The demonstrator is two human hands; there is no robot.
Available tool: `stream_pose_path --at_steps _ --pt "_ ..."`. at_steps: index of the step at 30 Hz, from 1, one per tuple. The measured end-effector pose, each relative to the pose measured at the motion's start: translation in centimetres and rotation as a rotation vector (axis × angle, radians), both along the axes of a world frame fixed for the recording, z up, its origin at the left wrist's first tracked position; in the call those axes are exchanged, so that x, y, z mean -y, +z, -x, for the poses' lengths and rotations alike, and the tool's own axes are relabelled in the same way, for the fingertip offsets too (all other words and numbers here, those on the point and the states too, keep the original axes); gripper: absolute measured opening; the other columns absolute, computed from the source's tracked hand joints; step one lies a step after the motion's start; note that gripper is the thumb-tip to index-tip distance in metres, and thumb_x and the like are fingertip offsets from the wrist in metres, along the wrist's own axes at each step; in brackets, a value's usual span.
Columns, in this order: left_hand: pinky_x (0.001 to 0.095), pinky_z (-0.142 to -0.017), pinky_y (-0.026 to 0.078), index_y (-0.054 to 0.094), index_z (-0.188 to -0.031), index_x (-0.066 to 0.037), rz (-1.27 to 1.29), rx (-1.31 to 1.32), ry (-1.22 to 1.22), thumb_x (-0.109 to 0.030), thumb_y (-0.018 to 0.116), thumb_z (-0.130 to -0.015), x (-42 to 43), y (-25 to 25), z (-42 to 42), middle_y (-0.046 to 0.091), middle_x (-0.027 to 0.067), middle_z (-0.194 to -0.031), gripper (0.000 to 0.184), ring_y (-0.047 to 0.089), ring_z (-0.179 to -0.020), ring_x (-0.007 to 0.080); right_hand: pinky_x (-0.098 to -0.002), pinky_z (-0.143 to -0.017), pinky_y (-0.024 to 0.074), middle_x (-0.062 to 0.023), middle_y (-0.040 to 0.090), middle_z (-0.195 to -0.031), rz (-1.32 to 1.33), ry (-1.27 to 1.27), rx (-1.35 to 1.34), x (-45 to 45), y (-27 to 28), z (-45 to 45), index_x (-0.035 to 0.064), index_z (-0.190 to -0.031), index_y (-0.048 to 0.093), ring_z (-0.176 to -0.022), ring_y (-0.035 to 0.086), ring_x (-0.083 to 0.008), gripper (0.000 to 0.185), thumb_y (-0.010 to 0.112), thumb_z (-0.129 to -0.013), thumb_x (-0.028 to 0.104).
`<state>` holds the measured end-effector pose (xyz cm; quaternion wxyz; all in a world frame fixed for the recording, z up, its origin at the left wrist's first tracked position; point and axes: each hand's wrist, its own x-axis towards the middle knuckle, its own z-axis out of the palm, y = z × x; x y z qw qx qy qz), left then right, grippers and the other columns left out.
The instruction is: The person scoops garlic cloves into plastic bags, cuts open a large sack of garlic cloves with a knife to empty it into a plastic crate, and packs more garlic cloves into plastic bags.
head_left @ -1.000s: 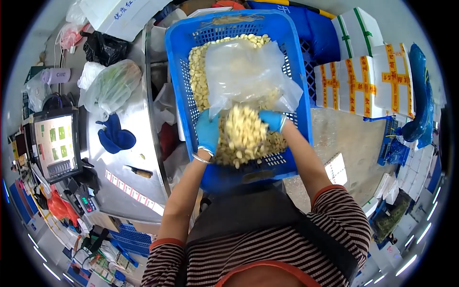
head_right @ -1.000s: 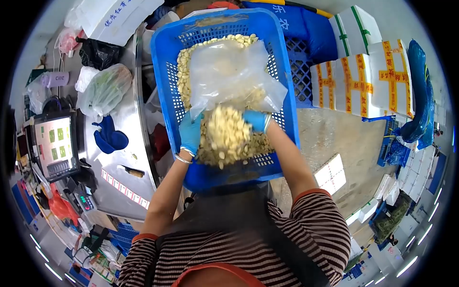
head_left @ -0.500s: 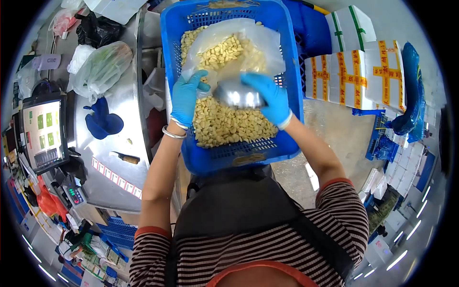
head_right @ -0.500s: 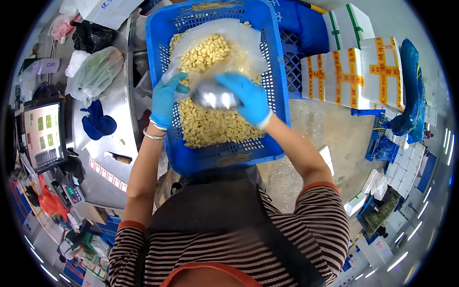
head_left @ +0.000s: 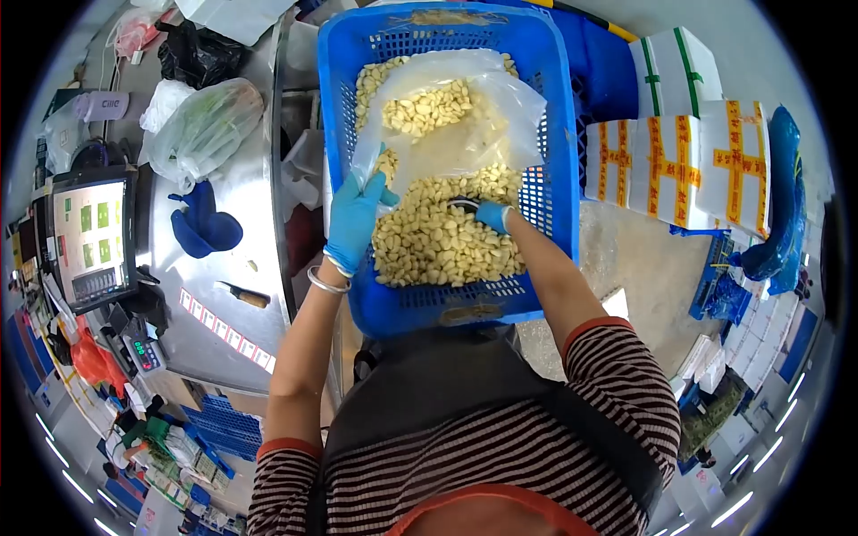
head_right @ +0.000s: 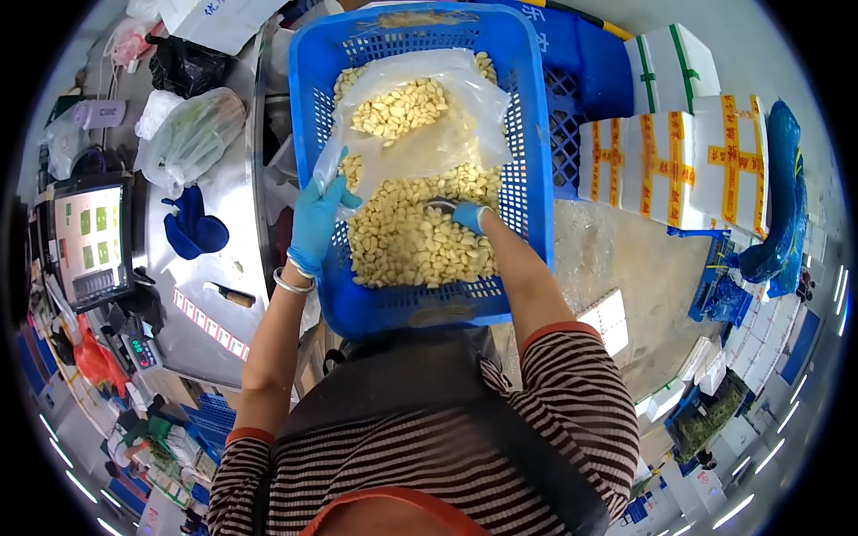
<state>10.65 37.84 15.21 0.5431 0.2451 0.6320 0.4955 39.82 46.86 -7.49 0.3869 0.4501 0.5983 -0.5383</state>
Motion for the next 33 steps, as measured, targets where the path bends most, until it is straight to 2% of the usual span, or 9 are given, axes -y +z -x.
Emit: stream_pose_path --at_steps 3,5,8,12,14,17,21,27,33 --pt "0.0244 -0.068 0.047 0.062 -0.11 -0.001 0.012 -0.021 0.011 -0.018 0.058 -0.097 0.5 -1.4 0.1 0.066 0.0033 -0.077 0.021 0.06 -0.071 0.0101 -0.0339 -0.077 0.0464 -0.0149 0.066 -0.099 -0.176 -0.047 -0.348 -0.1 -1.2 -3.1 0.007 -0.133 0.053 -0.08 0.058 -0.0194 0.042 0.045 -0.095 0.024" --pt "0.0242 -0.07 0.048 0.062 -0.115 -0.001 0.037 -0.047 -0.024 -0.017 0.056 -0.097 0.4 -1.6 0.0 0.067 0.0036 -0.076 0.025 0.061 -0.072 0.0092 -0.029 -0.092 0.0483 -0.0132 0.066 -0.117 0.048 -0.519 -0.406 -1.7 10.6 -0.2 0.0041 -0.137 0.049 -0.102 0.062 -0.0168 0.044 0.043 -0.097 0.022" --pt "0.0252 -0.068 0.048 0.062 -0.113 0.0 0.035 -0.084 -0.066 -0.018 0.056 -0.097 -0.8 -0.8 -0.2 0.067 0.0046 -0.074 0.025 0.06 -0.07 0.0096 -0.0312 -0.099 0.0469 -0.0132 0.059 -0.129 0.387 -1.049 -0.647 -4.8 15.8 1.5 -0.0006 -0.135 0.05 -0.113 0.06 -0.0187 0.045 0.044 -0.098 0.024" --pt "0.0256 -0.065 0.048 0.063 -0.111 0.0 0.003 0.019 -0.131 -0.018 0.055 -0.097 -3.2 2.1 -1.7 0.066 0.0064 -0.073 0.025 0.06 -0.067 0.0107 -0.0342 -0.093 0.0506 -0.0139 0.062 -0.123 -0.574 -0.961 -0.397 -10.2 16.6 7.3 0.0025 -0.133 0.051 -0.109 0.062 -0.0232 0.043 0.051 -0.09 0.003" --pt "0.025 -0.065 0.049 0.061 -0.115 0.0 -0.06 0.0 -0.168 -0.018 0.054 -0.098 -4.5 3.1 -2.2 0.066 0.0075 -0.072 0.026 0.062 -0.067 0.0118 -0.0356 -0.088 0.0519 -0.0159 0.064 -0.117 -1.486 -0.356 -0.374 -9.6 18.9 10.7 0.0056 -0.131 0.054 -0.106 0.063 -0.0303 0.055 0.05 -0.079 -0.009" --pt "0.0257 -0.064 0.051 0.057 -0.119 0.001 -0.053 0.089 -0.131 -0.017 0.053 -0.098 -6.0 4.0 -1.9 0.067 0.0082 -0.071 0.028 0.064 -0.067 0.0132 -0.038 -0.086 0.0522 -0.0176 0.063 -0.115 -1.669 -0.102 -0.757 -8.5 21.3 10.4 0.0081 -0.132 0.054 -0.107 0.061 -0.0357 0.062 0.049 -0.073 -0.011" --pt "0.0242 -0.067 0.051 0.059 -0.115 0.002 -0.057 0.082 -0.053 -0.017 0.053 -0.098 -5.3 2.1 0.8 0.067 0.0076 -0.072 0.026 0.064 -0.068 0.0123 -0.0393 -0.09 0.0508 -0.0137 0.06 -0.123 -1.264 -0.28 -0.893 -0.9 22.8 4.4 0.0137 -0.135 0.051 -0.11 0.06 -0.0344 0.073 0.056 -0.067 -0.012" --pt "0.0238 -0.069 0.051 0.062 -0.114 0.0 -0.037 0.036 -0.038 -0.018 0.054 -0.098 -3.9 1.4 1.9 0.068 0.0064 -0.072 0.026 0.063 -0.069 0.0101 -0.0413 -0.087 0.0505 -0.017 0.062 -0.117 -1.139 -0.591 -0.464 2.0 6.4 0.7 0.0159 -0.13 0.056 -0.104 0.06 -0.0355 0.06 0.054 -0.076 -0.009" --pt "0.0233 -0.069 0.049 0.061 -0.116 0.001 -0.008 -0.029 -0.046 -0.019 0.055 -0.098 -2.7 1.0 1.6 0.067 0.0056 -0.071 0.027 0.061 -0.069 0.0092 -0.0404 -0.091 0.0491 -0.0195 0.058 -0.128 -0.34 -0.164 -0.269 4.0 0.5 7.9 0.0097 -0.135 0.052 -0.108 0.061 -0.0342 0.049 0.054 -0.086 0.01"
